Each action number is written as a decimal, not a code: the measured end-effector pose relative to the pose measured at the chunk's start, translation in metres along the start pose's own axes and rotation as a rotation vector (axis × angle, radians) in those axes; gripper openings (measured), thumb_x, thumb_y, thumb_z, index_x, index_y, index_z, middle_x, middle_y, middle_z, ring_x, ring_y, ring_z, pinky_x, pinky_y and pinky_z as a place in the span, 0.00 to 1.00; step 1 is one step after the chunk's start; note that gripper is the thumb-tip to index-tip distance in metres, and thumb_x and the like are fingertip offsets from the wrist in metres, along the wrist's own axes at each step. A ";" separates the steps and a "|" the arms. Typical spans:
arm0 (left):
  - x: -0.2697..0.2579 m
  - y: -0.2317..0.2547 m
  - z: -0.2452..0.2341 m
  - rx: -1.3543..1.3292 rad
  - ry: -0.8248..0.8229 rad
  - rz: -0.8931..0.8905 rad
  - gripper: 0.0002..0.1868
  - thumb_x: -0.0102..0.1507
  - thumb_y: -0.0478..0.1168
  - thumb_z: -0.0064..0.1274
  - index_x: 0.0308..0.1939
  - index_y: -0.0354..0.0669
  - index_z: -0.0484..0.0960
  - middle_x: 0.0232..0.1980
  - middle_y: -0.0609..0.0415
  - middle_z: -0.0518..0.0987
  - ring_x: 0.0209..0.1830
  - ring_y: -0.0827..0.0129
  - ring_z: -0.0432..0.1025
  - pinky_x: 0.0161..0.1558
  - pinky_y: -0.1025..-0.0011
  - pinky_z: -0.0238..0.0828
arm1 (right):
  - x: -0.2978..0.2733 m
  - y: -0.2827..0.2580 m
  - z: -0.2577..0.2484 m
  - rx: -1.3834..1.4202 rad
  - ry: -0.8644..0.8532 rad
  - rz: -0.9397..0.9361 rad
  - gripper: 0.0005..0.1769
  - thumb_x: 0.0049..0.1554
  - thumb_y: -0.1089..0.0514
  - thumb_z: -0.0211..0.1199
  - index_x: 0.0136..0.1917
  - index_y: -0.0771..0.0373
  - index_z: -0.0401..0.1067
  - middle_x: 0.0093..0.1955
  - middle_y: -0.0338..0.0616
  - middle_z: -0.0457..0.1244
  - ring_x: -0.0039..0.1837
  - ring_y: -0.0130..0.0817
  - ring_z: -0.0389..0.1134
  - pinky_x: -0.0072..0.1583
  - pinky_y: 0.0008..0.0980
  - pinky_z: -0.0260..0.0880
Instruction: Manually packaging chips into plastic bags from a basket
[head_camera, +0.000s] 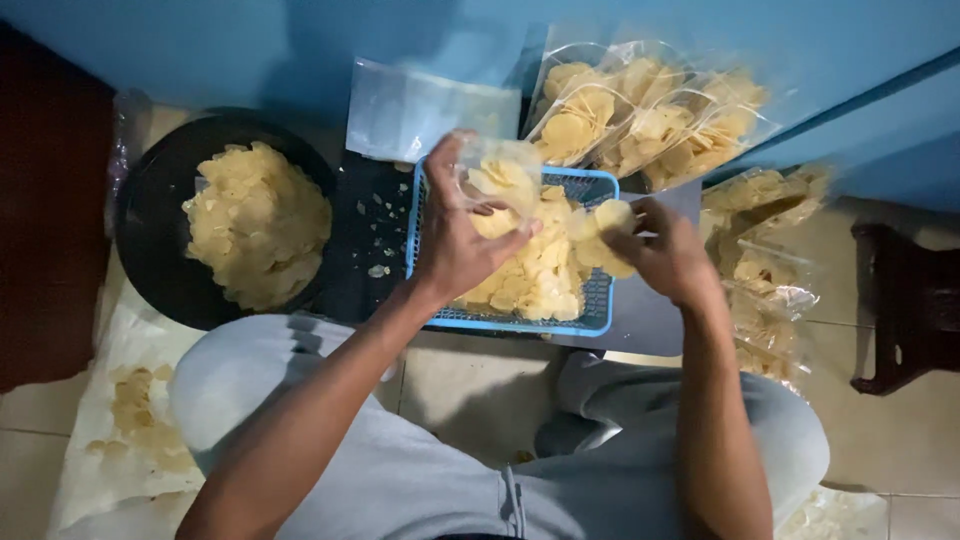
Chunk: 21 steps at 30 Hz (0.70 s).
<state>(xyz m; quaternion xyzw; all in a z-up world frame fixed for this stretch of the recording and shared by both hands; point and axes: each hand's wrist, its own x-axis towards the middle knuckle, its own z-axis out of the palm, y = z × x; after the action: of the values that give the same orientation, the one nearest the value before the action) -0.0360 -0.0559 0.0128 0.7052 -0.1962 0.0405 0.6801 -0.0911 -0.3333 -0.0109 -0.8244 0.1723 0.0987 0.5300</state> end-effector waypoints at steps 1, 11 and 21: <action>-0.004 -0.004 0.003 -0.002 0.001 0.001 0.54 0.53 0.38 0.73 0.73 0.41 0.48 0.68 0.32 0.58 0.61 0.36 0.68 0.47 0.49 0.82 | -0.005 -0.009 -0.002 -0.002 0.000 -0.001 0.26 0.57 0.61 0.69 0.65 0.74 0.67 0.48 0.72 0.65 0.52 0.64 0.72 0.53 0.55 0.73; -0.021 -0.015 0.030 0.230 -0.349 -0.342 0.57 0.49 0.42 0.71 0.74 0.49 0.48 0.69 0.31 0.63 0.51 0.26 0.74 0.48 0.40 0.80 | -0.054 -0.095 -0.004 0.031 0.127 -0.264 0.18 0.60 0.58 0.69 0.60 0.64 0.69 0.45 0.55 0.67 0.50 0.44 0.70 0.54 0.43 0.74; -0.011 -0.005 0.038 0.266 -0.378 -0.411 0.56 0.52 0.45 0.69 0.75 0.52 0.47 0.72 0.29 0.62 0.54 0.25 0.72 0.51 0.35 0.75 | -0.048 -0.105 0.019 -0.495 0.244 -0.315 0.21 0.51 0.50 0.73 0.58 0.50 0.76 0.43 0.53 0.72 0.49 0.65 0.73 0.51 0.62 0.71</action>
<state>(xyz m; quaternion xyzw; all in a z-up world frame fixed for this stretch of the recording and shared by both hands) -0.0528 -0.0908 0.0021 0.8081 -0.1657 -0.2044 0.5270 -0.0942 -0.2673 0.0855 -0.9507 0.0755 -0.0452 0.2973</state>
